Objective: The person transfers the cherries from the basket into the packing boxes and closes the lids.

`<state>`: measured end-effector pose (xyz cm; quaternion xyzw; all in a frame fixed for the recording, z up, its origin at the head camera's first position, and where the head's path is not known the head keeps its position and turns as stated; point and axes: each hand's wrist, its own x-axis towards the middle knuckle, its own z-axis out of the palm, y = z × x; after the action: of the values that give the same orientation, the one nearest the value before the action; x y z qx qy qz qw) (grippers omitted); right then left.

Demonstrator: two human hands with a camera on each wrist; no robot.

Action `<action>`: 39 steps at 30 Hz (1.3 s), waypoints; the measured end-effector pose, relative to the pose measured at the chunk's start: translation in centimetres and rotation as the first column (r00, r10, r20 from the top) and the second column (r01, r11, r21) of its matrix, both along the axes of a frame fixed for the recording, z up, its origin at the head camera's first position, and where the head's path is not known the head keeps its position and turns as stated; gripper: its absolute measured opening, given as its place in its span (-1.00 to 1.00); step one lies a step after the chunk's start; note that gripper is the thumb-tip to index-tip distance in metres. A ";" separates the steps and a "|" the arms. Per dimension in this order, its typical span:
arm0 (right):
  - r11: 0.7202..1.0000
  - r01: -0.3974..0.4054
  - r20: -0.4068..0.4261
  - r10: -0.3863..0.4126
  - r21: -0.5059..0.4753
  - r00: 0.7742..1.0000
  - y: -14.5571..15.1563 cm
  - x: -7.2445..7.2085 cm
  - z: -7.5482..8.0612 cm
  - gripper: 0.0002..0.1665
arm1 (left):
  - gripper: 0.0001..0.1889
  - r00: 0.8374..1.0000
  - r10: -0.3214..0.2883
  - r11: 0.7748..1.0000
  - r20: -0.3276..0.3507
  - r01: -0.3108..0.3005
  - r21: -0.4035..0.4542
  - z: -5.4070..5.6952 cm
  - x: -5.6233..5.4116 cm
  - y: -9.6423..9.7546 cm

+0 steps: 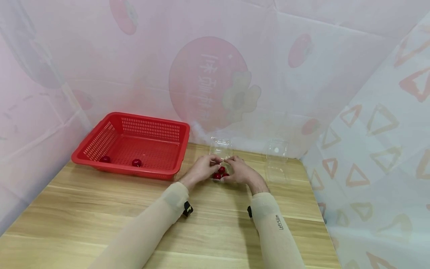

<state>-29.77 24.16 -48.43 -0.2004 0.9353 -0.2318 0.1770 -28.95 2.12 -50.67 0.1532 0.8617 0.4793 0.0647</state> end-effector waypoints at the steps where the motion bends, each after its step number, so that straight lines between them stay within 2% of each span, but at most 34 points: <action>1: 1.000 0.002 0.001 -0.002 0.000 1.000 0.0 0.0 0.0 0.04 | -0.68 1.000 0.006 1.000 0.002 -0.006 -0.005 0.0 0.0 -0.1; 9: 1.000 0.006 0.005 -0.006 0.012 1.000 -0.1 0.0 -0.1 0.05 | -0.68 1.000 0.017 0.998 -0.025 -0.019 -0.058 0.6 0.4 -1.0; 13: 1.000 0.005 0.001 -0.005 0.002 1.000 -0.1 0.1 0.0 0.05 | -0.70 0.997 -0.021 0.994 -0.081 0.012 -0.111 0.8 0.9 -1.4; 17: 1.000 0.008 -0.002 -0.008 -0.013 1.000 -0.2 0.2 0.0 0.06 | -0.73 0.985 -0.074 0.979 -0.156 0.043 -0.199 0.8 1.5 -1.7; 24: 1.000 0.017 0.000 -0.017 -0.014 1.000 -0.1 0.3 0.2 0.07 | -0.76 0.949 -0.220 0.930 -0.226 0.135 -0.341 1.3 2.8 -2.5; 28: 1.000 0.013 -0.006 -0.013 -0.003 1.000 0.0 0.3 0.3 0.07 | -0.70 0.926 -0.285 0.898 -0.248 0.168 -0.407 1.3 2.9 -2.1; 33: 1.000 0.008 -0.003 -0.008 -0.017 1.000 -0.1 0.3 0.2 0.06 | -0.63 0.905 -0.321 0.849 -0.279 0.144 -0.509 0.5 2.2 -0.8; 39: 1.000 0.001 0.005 -0.001 -0.028 1.000 -0.2 0.2 0.1 0.03 | -0.58 0.893 -0.330 0.788 -0.306 0.082 -0.611 0.4 1.7 0.2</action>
<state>-29.56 23.99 -48.33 -0.2018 0.9316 -0.2454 0.1763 -27.25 2.36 -50.28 0.3151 0.9385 0.1405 -0.0145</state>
